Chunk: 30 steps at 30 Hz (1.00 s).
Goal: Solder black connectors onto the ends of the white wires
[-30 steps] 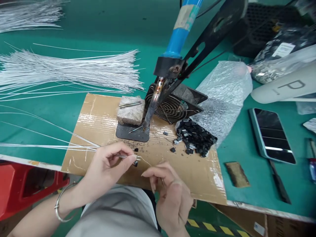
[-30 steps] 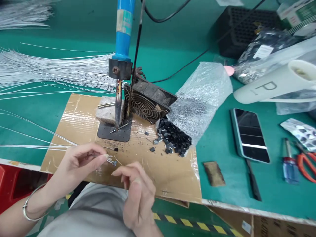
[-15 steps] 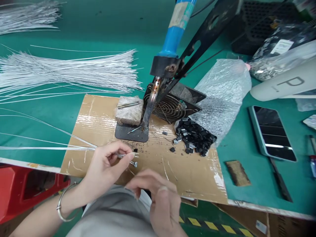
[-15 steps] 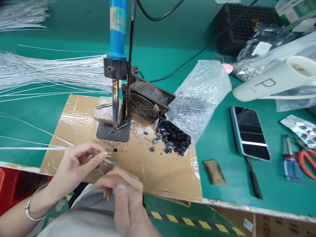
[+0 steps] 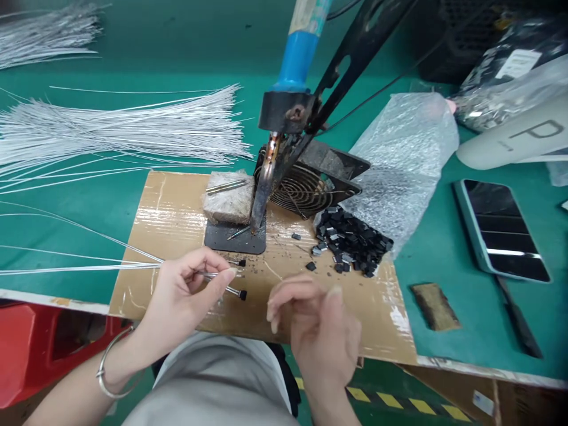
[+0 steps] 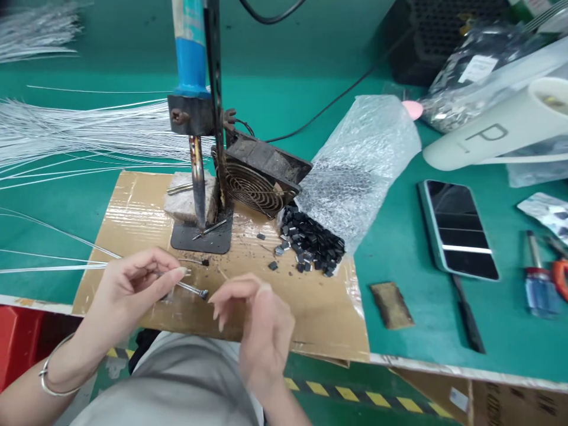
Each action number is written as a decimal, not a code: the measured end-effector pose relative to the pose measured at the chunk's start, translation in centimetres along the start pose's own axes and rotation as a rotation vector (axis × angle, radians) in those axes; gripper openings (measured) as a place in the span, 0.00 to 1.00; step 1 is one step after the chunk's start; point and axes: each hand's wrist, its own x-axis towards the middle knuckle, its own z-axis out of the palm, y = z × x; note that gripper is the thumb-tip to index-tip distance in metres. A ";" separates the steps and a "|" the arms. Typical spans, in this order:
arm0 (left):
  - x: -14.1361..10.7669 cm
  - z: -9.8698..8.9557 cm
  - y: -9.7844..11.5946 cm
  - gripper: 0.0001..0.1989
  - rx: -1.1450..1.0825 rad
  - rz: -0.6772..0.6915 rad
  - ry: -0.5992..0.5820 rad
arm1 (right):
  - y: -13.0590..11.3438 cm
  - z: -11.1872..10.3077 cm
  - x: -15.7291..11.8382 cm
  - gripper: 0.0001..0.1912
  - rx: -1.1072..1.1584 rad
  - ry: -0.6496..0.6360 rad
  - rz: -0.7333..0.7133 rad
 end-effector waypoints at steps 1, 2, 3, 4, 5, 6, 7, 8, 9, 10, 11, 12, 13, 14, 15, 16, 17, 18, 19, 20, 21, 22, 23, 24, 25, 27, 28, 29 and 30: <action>0.0 -0.1 -0.1 0.08 -0.001 -0.001 0.001 | -0.2 -0.2 0.7 0.33 0.072 -0.020 0.046; -0.1 -0.2 -0.3 0.08 -0.002 -0.004 0.002 | -0.4 -0.4 1.3 0.33 0.138 -0.040 0.101; -0.1 -0.2 -0.4 0.09 -0.003 -0.009 0.002 | -0.5 -0.5 1.9 0.33 0.195 -0.066 0.151; -0.1 -0.3 -0.4 0.09 -0.005 -0.018 0.006 | -0.5 -0.6 2.2 0.33 0.235 -0.092 0.200; -0.1 -0.2 -0.5 0.09 -0.007 -0.029 0.016 | -0.5 -0.5 2.4 0.33 0.261 -0.117 0.249; -0.1 -0.2 -0.5 0.09 -0.012 -0.037 0.030 | -0.3 -0.4 2.3 0.35 0.277 -0.148 0.290; -0.1 0.0 -0.5 0.09 -0.018 -0.037 0.048 | -0.1 -0.2 2.1 0.36 0.284 -0.182 0.326; -0.1 0.2 -0.5 0.09 -0.024 -0.033 0.063 | 0.2 0.2 1.7 0.38 0.288 -0.217 0.357; -0.1 0.4 -0.5 0.09 -0.030 -0.026 0.076 | 0.5 0.5 1.3 0.39 0.290 -0.254 0.378; -0.1 0.6 -0.5 0.09 -0.034 -0.021 0.080 | 0.7 0.9 1.0 0.39 0.282 -0.291 0.393; -0.2 0.9 -0.5 0.09 -0.035 -0.019 0.078 | 0.9 1.2 0.7 0.39 0.270 -0.317 0.392; -0.2 1.1 -0.5 0.09 -0.032 -0.024 0.074 | 0.9 1.4 0.5 0.37 0.247 -0.333 0.381; -0.3 1.3 -0.4 0.09 -0.025 -0.034 0.071 | 0.9 1.6 0.5 0.36 0.222 -0.338 0.366; -0.4 1.4 -0.4 0.08 -0.017 -0.043 0.067 | 0.8 1.7 0.5 0.34 0.198 -0.342 0.347; -0.5 1.6 -0.3 0.08 -0.008 -0.051 0.068 | 0.7 1.6 0.7 0.31 0.171 -0.340 0.328; -0.6 1.7 -0.2 0.08 0.004 -0.059 0.075 | 0.6 1.6 0.9 0.26 0.141 -0.329 0.300; -0.6 1.9 0.0 0.08 0.017 -0.065 0.089 | 0.6 1.5 1.1 0.20 0.097 -0.310 0.259; -0.7 2.0 0.1 0.08 0.032 -0.069 0.106 | 0.6 1.4 1.3 0.15 0.036 -0.289 0.202; -0.7 2.1 0.3 0.08 0.048 -0.073 0.124 | 0.7 1.3 1.4 0.10 -0.034 -0.257 0.128; -0.7 2.2 0.5 0.09 0.063 -0.077 0.139 | 0.8 1.3 1.5 0.08 -0.103 -0.221 0.055; -0.7 2.2 0.7 0.10 0.074 -0.082 0.145 | 1.0 1.2 1.5 0.08 -0.162 -0.196 -0.009; -0.6 2.2 0.9 0.10 0.082 -0.087 0.147 | 1.1 1.1 1.6 0.09 -0.202 -0.186 -0.053; -0.6 2.2 0.9 0.10 0.089 -0.095 0.143 | 1.1 1.0 1.6 0.10 -0.222 -0.186 -0.074; -0.6 2.1 0.9 0.10 0.096 -0.102 0.141 | 1.1 0.8 1.8 0.10 -0.225 -0.186 -0.078; -0.6 2.0 0.8 0.10 0.104 -0.108 0.147 | 0.9 0.5 2.0 0.11 -0.218 -0.181 -0.071; -0.5 1.7 0.4 0.09 0.134 -0.104 0.189 | 0.1 -0.3 2.7 0.10 -0.178 -0.139 -0.054; -0.4 1.5 0.0 0.08 0.156 -0.091 0.219 | -0.4 -0.8 3.3 0.10 -0.150 -0.116 -0.040; -0.3 1.4 -0.4 0.07 0.183 -0.069 0.244 | -1.0 -1.3 3.9 0.10 -0.118 -0.089 -0.033; -0.2 1.3 -0.8 0.07 0.212 -0.036 0.268 | -1.6 -1.7 4.6 0.10 -0.103 -0.091 -0.002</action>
